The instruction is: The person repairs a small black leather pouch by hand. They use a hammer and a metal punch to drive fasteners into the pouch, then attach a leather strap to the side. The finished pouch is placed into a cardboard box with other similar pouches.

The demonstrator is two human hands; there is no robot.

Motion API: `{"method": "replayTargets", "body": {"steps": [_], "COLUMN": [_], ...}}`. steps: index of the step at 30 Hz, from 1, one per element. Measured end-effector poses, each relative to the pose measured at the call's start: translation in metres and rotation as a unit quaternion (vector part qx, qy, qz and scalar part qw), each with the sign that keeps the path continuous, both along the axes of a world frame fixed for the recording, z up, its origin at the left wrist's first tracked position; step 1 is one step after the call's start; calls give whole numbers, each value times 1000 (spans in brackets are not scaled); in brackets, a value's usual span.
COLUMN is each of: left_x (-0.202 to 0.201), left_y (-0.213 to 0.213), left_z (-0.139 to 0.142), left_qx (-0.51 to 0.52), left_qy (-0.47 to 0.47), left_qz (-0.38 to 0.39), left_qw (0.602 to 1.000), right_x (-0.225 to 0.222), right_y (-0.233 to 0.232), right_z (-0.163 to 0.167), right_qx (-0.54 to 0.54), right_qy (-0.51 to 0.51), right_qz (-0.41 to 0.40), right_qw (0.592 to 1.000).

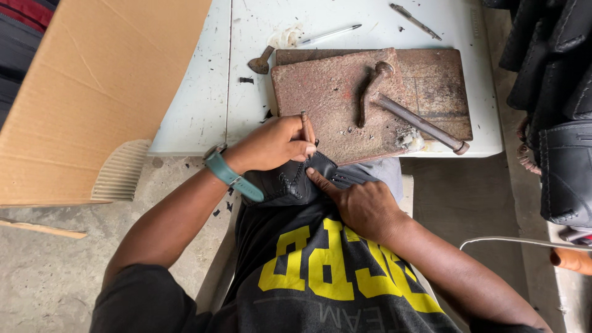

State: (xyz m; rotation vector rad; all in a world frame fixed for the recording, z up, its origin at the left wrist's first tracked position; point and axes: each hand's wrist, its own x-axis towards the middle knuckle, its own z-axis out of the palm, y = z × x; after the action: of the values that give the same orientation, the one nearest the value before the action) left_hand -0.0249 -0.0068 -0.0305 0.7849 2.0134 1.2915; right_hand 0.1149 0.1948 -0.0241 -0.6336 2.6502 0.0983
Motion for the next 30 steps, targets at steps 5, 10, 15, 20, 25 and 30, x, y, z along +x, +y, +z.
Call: {"method": "replayTargets", "body": {"steps": [5, 10, 15, 20, 25, 30], "left_x": [4, 6, 7, 3, -19, -43], "left_y": [1, -3, -2, -4, 4, 17], "left_z": [-1, -5, -4, -2, -6, 3], "left_qx": [-54, 3, 34, 16, 45, 21], "left_qy": [-4, -49, -70, 147, 48, 28], "left_qz": [-4, 14, -6, -55, -86, -127], "left_qw": [999, 999, 997, 987, 994, 991], "right_x": [10, 18, 17, 15, 13, 11], "right_y": [10, 17, 14, 7, 3, 1], "right_z": [-2, -11, -17, -15, -10, -5], "right_qx": [-62, -52, -29, 26, 35, 36], "right_qy": [24, 53, 28, 8, 35, 38], "right_qz": [-65, -63, -27, -3, 1, 3], "right_qw": [996, 995, 999, 1000, 999, 999]}}
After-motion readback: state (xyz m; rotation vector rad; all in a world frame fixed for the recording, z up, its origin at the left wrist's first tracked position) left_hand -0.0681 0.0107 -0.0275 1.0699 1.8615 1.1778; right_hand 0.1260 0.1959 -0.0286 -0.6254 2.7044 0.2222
